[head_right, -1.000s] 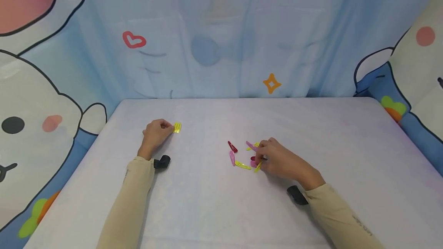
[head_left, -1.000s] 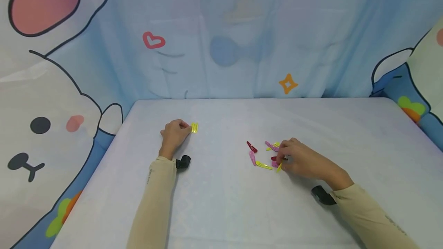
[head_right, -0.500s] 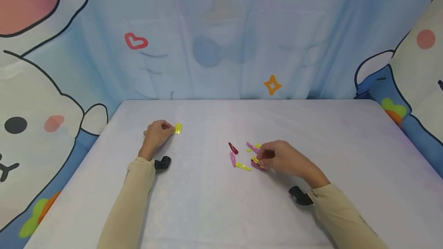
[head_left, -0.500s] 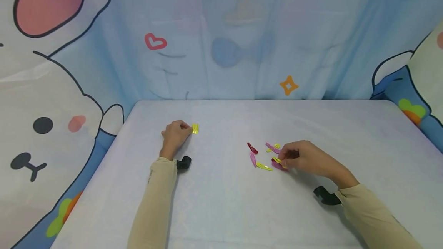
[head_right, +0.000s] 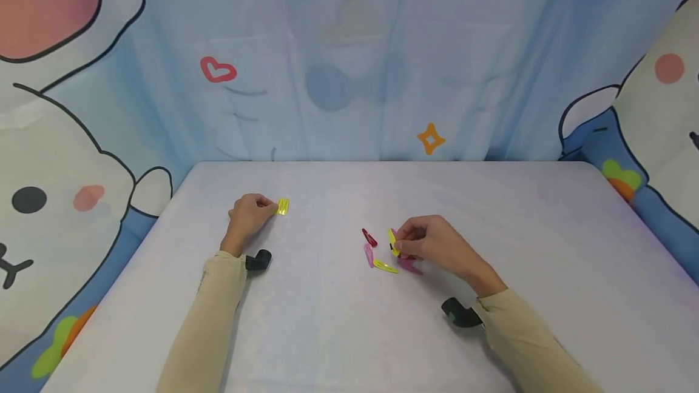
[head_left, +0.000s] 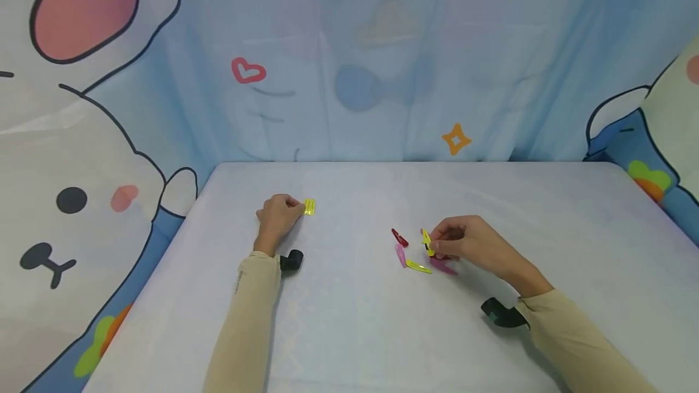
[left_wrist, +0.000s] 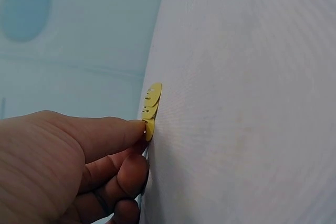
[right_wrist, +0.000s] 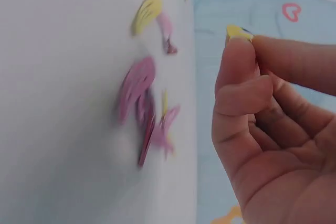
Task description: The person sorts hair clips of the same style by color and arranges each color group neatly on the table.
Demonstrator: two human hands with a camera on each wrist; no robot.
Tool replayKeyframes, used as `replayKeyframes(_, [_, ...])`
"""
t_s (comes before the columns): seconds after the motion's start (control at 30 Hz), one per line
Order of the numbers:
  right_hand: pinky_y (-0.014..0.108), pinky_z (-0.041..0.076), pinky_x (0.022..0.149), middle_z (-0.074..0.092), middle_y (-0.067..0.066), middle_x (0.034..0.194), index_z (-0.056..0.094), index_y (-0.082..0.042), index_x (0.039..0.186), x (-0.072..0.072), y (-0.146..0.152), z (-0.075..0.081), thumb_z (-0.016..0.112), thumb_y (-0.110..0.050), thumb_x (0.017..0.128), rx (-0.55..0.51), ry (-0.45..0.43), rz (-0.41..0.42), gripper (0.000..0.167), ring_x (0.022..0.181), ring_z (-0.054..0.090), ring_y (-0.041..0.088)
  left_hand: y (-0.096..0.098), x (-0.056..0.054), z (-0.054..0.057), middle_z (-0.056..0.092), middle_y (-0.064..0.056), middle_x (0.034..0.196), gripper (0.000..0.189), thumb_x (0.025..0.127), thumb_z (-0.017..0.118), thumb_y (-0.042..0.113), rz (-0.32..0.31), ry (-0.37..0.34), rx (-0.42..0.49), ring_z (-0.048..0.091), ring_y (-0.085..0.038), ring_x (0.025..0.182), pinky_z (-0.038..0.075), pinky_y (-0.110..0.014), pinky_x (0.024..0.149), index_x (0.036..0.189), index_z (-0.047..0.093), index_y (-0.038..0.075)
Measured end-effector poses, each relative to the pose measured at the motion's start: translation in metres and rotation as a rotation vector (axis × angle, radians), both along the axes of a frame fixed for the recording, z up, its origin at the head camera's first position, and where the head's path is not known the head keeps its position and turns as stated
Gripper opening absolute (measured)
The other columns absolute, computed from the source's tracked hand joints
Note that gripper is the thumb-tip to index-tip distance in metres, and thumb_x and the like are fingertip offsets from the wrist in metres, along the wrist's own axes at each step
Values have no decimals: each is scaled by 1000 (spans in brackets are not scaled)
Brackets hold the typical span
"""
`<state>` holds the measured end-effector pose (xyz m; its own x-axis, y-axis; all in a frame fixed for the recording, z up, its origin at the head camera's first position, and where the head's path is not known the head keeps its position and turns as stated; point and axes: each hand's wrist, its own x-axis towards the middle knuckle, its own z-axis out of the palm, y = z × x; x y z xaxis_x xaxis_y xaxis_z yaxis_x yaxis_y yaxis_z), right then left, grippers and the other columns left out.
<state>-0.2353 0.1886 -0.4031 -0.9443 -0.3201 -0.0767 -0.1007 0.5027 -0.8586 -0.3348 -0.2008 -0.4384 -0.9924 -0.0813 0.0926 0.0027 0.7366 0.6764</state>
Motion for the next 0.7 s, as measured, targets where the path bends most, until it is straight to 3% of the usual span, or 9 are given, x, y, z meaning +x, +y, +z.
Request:
replayKeyframes(0.3, [36,54,72,75,14,94,71,6,113,-28,-31,4,74,-15,102,-150,-17,-16,24,80,64,28,4,-2,-2,75,-14,102,21,100,71,20,2,-10,2,65,-35,101,34,-59,103,100,79,0])
replayKeyframes(0.47, [35,56,79,75,16,95,69,8,114,-53,-61,2,71,-14,103,-221,-46,-37,25,85,67,29,5,-5,-3,75,-13,100,21,100,71,20,8,-1,-11,65,-34,99,35,-60,103,97,79,1])
replayKeyframes(0.7, [25,56,70,75,17,98,68,13,112,-90,-115,-5,70,-3,102,-334,-122,-101,19,84,72,25,0,-5,-1,74,-12,97,20,100,71,20,21,-2,-29,65,-34,97,36,-58,101,95,78,2])
